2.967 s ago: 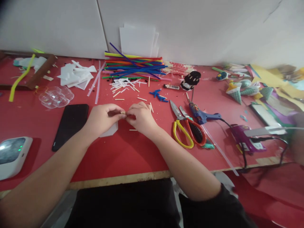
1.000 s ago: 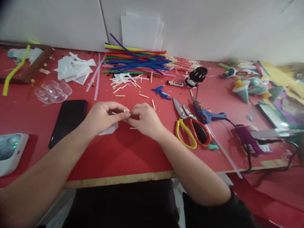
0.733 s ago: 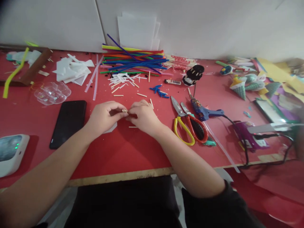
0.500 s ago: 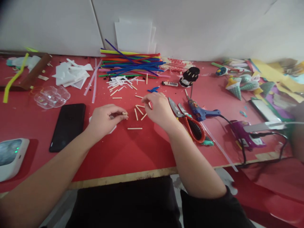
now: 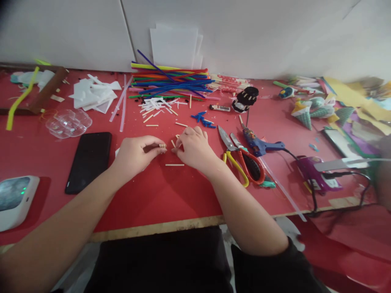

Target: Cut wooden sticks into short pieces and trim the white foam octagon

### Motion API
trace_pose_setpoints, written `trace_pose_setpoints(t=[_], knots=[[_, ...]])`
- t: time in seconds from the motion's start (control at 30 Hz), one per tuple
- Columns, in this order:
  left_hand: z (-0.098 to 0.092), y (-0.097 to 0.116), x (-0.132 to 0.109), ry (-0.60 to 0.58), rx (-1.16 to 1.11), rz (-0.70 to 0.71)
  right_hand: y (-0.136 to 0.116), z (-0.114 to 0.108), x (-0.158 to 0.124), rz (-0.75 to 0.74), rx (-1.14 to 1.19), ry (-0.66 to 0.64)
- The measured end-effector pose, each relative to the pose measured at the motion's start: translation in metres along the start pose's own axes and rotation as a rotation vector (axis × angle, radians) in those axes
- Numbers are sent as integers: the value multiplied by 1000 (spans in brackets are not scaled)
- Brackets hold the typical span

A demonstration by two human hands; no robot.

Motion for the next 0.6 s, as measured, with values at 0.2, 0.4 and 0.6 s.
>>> trace_pose_setpoints(t=[0.2,0.4,0.6], knots=[[1,1,0,-8,20,25,-7,-2,-1,-66,38,-40],[1,-2,1,-5,49,6,-1,-9,2,66,491,-2],[0,-1,2,-14,62,8,-2,-1,1,172,924,-25]])
Point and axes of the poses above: each hand's wrist, its own x-axis towards the middle knuckle, its own z-axis out of the palm, y = z × x, the point moved 5 cm from there along x, towards the middle knuckle, and after that the axes turned 6 degrees about y, right-handed, at the moved point
